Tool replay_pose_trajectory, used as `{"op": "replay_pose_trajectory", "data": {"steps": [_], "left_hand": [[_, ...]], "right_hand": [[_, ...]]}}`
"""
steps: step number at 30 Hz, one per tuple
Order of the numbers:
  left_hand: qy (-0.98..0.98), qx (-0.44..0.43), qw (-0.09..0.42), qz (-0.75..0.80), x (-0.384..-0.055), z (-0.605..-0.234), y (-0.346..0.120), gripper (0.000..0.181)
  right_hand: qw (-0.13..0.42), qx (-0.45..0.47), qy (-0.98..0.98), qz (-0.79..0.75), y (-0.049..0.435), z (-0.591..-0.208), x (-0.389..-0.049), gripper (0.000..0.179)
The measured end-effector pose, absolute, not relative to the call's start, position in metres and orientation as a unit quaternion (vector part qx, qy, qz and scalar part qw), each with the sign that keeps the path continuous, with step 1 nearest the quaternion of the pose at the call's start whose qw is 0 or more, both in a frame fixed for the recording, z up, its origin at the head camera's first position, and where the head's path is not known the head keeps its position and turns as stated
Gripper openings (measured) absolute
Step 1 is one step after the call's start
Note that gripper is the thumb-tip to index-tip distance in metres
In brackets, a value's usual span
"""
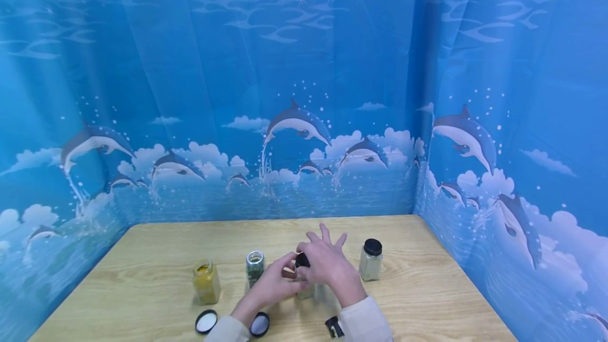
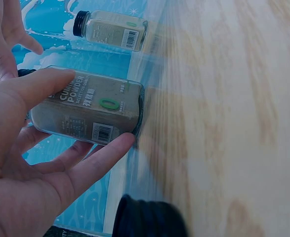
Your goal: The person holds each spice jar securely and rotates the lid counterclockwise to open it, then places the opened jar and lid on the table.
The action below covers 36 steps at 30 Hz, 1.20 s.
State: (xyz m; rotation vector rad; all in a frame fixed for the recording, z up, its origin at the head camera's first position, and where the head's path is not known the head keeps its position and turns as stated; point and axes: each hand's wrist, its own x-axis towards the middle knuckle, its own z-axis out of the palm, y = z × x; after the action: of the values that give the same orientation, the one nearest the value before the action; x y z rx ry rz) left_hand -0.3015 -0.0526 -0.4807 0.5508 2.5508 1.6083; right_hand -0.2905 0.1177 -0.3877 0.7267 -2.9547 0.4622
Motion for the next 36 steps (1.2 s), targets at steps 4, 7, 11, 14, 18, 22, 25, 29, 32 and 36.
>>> {"op": "replay_pose_trajectory", "data": {"steps": [4,7,11,14,18,22,25,29,32,36], "left_hand": [[0.832,0.178,0.037,0.524,-0.3016,-0.4808,-0.0523,0.046],[0.833,0.177,0.036,0.522,-0.3003,-0.4805,-0.0519,0.044],[0.834,0.178,0.032,0.522,-0.2983,-0.4799,-0.0514,0.039],[0.834,0.179,0.03,0.521,-0.2977,-0.4797,-0.0514,0.039],[0.835,0.181,0.03,0.52,-0.298,-0.4791,-0.0514,0.038],[0.834,0.18,0.031,0.52,-0.2987,-0.4789,-0.0514,0.037],[0.834,0.184,0.027,0.519,-0.2985,-0.4788,-0.0516,0.038],[0.836,0.188,0.02,0.515,-0.298,-0.4786,-0.0517,0.04],[0.837,0.186,0.02,0.514,-0.2981,-0.4786,-0.052,0.042],[0.839,0.182,0.021,0.512,-0.2983,-0.4786,-0.0525,0.046]], "right_hand": [[0.031,0.23,-0.961,0.148,0.1178,-0.3875,-0.2908,0.036],[0.038,0.219,-0.965,0.14,0.1183,-0.388,-0.2912,0.046],[0.05,0.207,-0.968,0.133,0.1192,-0.3886,-0.2919,0.054],[0.055,0.207,-0.968,0.134,0.1196,-0.3888,-0.2921,0.051],[0.065,0.209,-0.967,0.132,0.1196,-0.3898,-0.2925,0.044],[0.067,0.213,-0.966,0.133,0.1191,-0.3912,-0.2932,0.039],[0.062,0.215,-0.965,0.135,0.1184,-0.3916,-0.2934,0.035],[0.05,0.221,-0.965,0.13,0.1174,-0.3906,-0.2929,0.031],[0.038,0.226,-0.965,0.13,0.117,-0.3895,-0.2925,0.03],[0.027,0.231,-0.964,0.133,0.1167,-0.3888,-0.292,0.03]]}}
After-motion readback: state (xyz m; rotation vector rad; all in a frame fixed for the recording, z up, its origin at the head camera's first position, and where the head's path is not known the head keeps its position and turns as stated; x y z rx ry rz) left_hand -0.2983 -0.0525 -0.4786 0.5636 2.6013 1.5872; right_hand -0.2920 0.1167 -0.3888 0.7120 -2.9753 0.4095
